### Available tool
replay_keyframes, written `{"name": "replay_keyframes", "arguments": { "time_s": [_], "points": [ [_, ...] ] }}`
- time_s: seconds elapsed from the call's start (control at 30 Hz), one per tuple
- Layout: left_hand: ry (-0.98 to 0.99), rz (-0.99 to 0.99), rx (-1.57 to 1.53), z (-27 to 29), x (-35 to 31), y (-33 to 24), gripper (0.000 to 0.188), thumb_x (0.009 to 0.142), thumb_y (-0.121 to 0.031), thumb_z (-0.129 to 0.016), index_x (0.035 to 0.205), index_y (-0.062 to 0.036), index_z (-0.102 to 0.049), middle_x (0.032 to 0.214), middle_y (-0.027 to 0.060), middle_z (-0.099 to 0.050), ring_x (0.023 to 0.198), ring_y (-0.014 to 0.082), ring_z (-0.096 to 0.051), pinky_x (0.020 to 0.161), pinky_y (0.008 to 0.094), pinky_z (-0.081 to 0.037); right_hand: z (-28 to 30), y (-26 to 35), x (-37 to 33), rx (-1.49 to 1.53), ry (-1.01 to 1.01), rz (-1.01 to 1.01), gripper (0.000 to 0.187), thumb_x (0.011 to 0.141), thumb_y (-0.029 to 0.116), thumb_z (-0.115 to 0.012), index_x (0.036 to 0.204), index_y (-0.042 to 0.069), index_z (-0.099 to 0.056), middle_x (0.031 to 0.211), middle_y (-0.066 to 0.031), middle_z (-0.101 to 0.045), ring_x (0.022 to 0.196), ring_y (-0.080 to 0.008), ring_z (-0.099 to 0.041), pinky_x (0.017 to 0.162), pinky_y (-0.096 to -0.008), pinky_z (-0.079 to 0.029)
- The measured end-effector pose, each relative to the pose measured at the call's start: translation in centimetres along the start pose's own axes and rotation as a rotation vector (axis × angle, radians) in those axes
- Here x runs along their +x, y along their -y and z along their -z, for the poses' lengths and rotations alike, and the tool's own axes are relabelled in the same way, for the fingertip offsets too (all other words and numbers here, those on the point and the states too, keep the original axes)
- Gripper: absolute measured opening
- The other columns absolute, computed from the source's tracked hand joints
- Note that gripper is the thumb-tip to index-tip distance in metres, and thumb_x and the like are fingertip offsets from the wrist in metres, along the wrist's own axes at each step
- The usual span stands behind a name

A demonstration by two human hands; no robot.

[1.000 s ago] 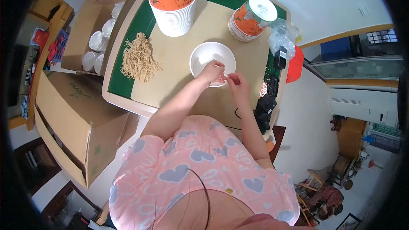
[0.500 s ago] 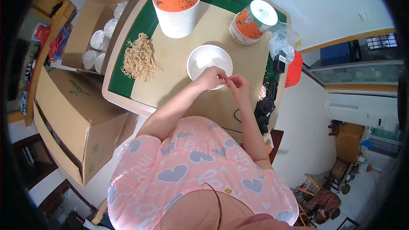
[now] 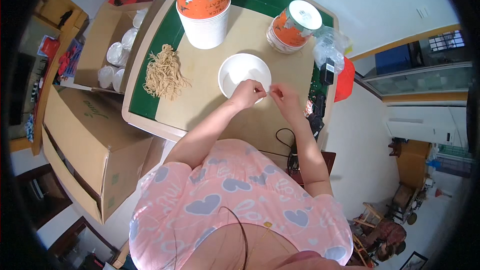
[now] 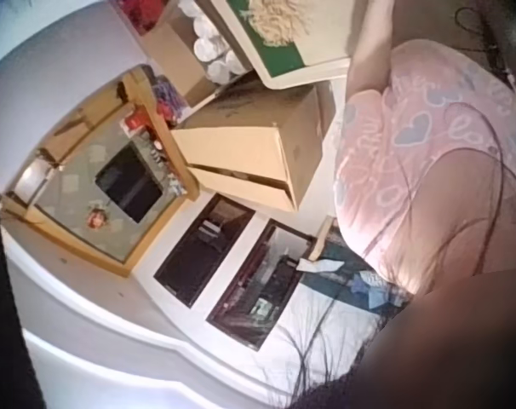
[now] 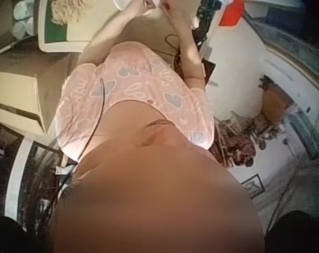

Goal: Securing plastic containers or bowls with rubber bands at a packaging station.

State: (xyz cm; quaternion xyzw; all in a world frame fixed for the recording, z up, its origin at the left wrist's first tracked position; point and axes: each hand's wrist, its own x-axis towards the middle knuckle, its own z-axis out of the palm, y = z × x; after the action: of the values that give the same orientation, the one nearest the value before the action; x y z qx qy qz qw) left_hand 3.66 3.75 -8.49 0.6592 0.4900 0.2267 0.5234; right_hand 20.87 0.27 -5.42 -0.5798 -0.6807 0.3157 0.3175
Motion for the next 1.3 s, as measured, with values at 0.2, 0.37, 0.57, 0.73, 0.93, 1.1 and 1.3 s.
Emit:
{"name": "replay_keyframes", "arguments": {
  "time_s": [0.2,0.37,0.57,0.73,0.93,1.1,1.3],
  "points": [
    [-0.003,-0.011,0.02,0.1,-0.1,-0.1,0.015,0.076,-0.017,-0.068,0.083,-0.0037,-0.068,0.078,0.0127,-0.067,0.074,0.0243,-0.064,0.07,0.0331,-0.049,0.1,-0.4,0.2,-0.211,0.031,0.113,0.012,0.082,0.015,-0.06,0.089,0.005,-0.059,0.082,-0.0144,-0.059,0.074,-0.0322,-0.058,0.064,-0.0385,-0.046],
    [0.003,-0.007,0.028,0.0,0.0,-0.2,0.015,0.076,-0.017,-0.067,0.082,-0.004,-0.069,0.079,0.0124,-0.067,0.074,0.0244,-0.064,0.07,0.0333,-0.049,0.3,0.1,0.4,-0.368,0.147,-0.053,0.012,0.087,0.016,-0.056,0.088,0.003,-0.057,0.078,-0.0161,-0.059,0.072,-0.035,-0.057,0.064,-0.04,-0.045],
    [-0.011,-0.011,-0.015,0.0,0.3,0.3,0.016,0.077,-0.015,-0.065,0.089,-0.0045,-0.067,0.08,0.0121,-0.066,0.074,0.0227,-0.063,0.069,0.0321,-0.049,-0.3,-1.7,0.1,0.073,0.097,-0.12,0.01,0.084,0.012,-0.059,0.087,0.003,-0.058,0.076,-0.0112,-0.059,0.066,-0.0239,-0.058,0.061,-0.033,-0.045],
    [-0.034,-0.065,-0.299,0.8,0.7,-0.5,0.024,0.08,-0.004,-0.06,0.104,-0.0043,-0.055,0.077,0.0033,-0.06,0.067,0.0071,-0.052,0.06,0.0224,-0.042,-1.4,-0.7,-0.1,0.026,-0.001,-0.049,0.009,0.08,0.01,-0.065,0.085,0.004,-0.06,0.077,-0.0086,-0.057,0.063,-0.0163,-0.057,0.057,-0.0285,-0.044],
    [0.081,0.23,-0.567,1.4,0.2,-1.2,0.02,0.088,-0.015,-0.055,0.098,0.0022,-0.057,0.066,0.0092,-0.061,0.05,0.0092,-0.048,0.047,0.0226,-0.039,-3.5,-1.7,-0.3,0.166,-0.164,-0.099,0.01,0.078,0.009,-0.067,0.081,0.003,-0.06,0.076,-0.0069,-0.056,0.06,-0.0146,-0.056,0.053,-0.0272,-0.044],
    [0.148,0.422,-0.412,1.5,1.6,-0.2,0.027,0.09,-0.022,-0.052,0.087,0.0039,-0.06,0.061,0.0081,-0.058,0.042,0.0089,-0.043,0.038,0.0229,-0.033,-4.1,-1.6,-0.3,0.156,-0.269,-0.119,0.01,0.078,0.009,-0.067,0.082,0.003,-0.06,0.076,-0.007,-0.056,0.06,-0.0146,-0.055,0.054,-0.027,-0.044],
    [0.303,0.537,-0.409,1.5,4.1,1.4,0.027,0.085,-0.025,-0.06,0.078,0.0004,-0.061,0.055,-0.0016,-0.043,0.037,0.0048,-0.03,0.033,0.0214,-0.02,-4.0,-0.4,-0.3,0.062,-0.188,-0.01,0.009,0.079,0.01,-0.066,0.083,0.004,-0.06,0.08,-0.0071,-0.056,0.06,-0.0158,-0.054,0.054,-0.0271,-0.043]
  ]
}}
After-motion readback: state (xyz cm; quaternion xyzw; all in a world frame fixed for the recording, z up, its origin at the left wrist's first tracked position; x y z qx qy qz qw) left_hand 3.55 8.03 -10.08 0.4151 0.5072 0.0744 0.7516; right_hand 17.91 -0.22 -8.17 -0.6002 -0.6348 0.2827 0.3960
